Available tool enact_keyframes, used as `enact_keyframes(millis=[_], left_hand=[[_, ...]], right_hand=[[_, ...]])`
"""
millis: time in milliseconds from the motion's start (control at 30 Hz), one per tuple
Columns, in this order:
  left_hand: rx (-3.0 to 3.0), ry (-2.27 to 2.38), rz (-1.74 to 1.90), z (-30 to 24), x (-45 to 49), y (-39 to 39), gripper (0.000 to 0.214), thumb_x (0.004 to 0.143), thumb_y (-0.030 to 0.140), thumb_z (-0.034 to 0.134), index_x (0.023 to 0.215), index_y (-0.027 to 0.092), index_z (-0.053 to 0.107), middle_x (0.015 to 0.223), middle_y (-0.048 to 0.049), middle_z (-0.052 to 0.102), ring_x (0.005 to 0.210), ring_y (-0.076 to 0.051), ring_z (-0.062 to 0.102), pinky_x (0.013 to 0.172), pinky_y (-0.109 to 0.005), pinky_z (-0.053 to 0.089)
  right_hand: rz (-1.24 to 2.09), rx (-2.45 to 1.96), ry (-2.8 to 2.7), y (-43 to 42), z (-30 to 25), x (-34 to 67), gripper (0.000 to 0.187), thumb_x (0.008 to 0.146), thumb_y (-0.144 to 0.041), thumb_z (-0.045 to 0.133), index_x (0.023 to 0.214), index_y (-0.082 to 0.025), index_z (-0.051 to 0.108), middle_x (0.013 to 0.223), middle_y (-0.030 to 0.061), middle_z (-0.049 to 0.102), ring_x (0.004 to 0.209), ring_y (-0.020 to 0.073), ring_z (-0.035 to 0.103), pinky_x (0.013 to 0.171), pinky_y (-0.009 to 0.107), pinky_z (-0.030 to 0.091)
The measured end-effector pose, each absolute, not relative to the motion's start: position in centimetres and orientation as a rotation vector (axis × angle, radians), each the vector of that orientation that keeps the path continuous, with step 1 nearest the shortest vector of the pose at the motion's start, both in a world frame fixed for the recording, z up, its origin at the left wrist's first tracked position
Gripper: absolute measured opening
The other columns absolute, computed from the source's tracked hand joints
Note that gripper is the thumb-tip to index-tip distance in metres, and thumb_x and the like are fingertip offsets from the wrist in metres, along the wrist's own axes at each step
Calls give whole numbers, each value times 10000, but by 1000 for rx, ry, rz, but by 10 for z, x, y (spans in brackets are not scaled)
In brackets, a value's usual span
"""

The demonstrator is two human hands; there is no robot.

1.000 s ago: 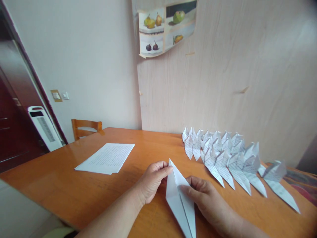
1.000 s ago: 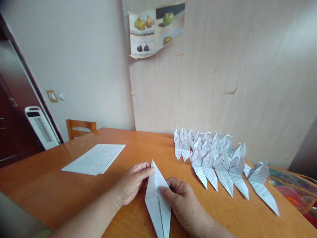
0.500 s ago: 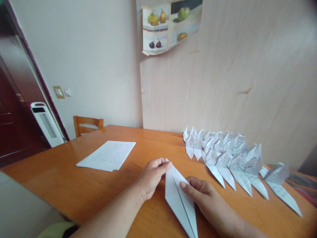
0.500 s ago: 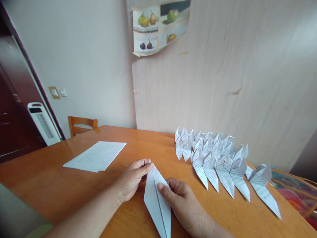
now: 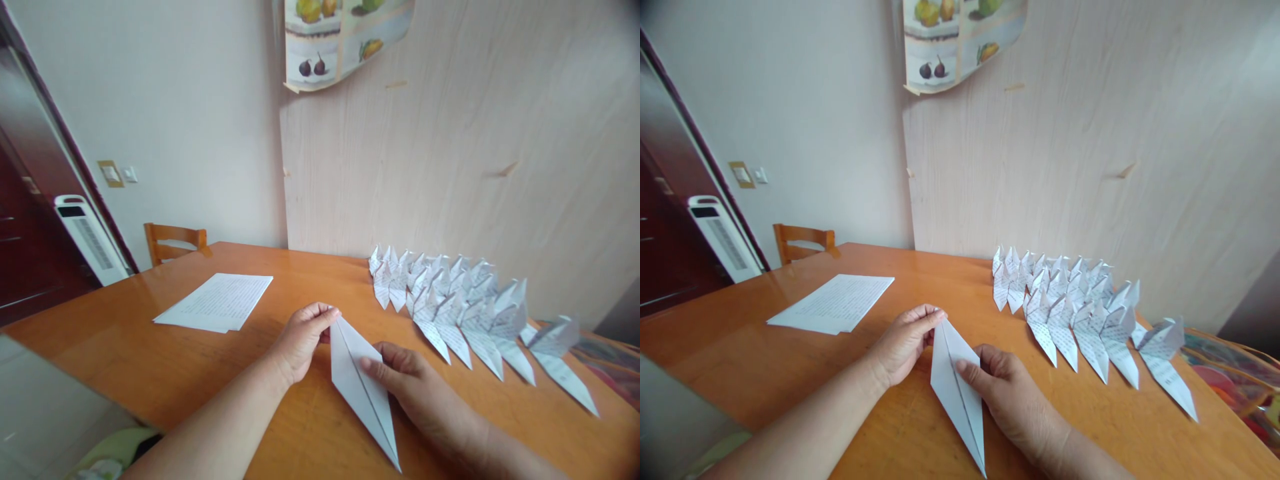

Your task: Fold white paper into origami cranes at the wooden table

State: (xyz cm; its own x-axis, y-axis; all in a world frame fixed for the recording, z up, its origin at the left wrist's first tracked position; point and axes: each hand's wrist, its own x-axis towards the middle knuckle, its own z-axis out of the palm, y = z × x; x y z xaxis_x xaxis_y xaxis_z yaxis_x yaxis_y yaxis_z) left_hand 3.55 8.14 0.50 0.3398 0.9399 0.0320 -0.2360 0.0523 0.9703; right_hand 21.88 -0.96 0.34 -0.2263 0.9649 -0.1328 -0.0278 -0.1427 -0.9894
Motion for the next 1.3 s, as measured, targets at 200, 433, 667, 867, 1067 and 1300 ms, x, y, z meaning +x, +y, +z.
enact_keyframes(millis=[200,433,667,867,1067,1300], left_hand=[[1135,792,1084,4,34,84,299,771,407,776,757,172,591,700,19,579,645,-118,538,659,-252,439],[1151,802,1064,2,35,85,288,790,403,759,768,166,596,709,13,581,644,-116,544,637,-245,437],[1127,817,1080,2,34,86,324,761,431,779,774,166,594,718,8,593,663,-127,563,657,-254,444],[1106,809,1077,1,33,88,316,761,430,784,779,174,600,725,10,613,663,-125,571,670,-257,438],[1108,817,1080,1,33,88,328,745,444,792,769,175,606,723,7,619,670,-135,581,683,-271,439],[1102,805,1062,0,34,88,312,773,438,776,807,171,617,753,1,626,682,-133,580,672,-265,433]], right_hand=[[1345,-1251,-1280,-8,1,223,387,905,-604,559,838,-239,669,700,11,613,619,168,514,584,293,363],[1351,-1264,-1271,-4,-1,222,365,864,-550,648,741,-210,601,614,-36,484,549,118,370,528,274,259],[1264,-1279,-1227,-3,-2,225,380,904,-560,591,743,-216,610,612,-32,480,547,125,397,519,275,283],[1172,-1276,-1079,0,-1,226,320,898,-542,603,862,-227,643,772,15,594,664,164,536,583,277,408],[1169,-1288,-1295,-2,-6,227,366,923,-573,552,901,-226,666,736,10,618,647,170,537,573,282,396],[1263,-1264,-1311,-5,-5,223,330,880,-536,631,855,-208,658,704,-6,616,605,142,517,556,270,394]])
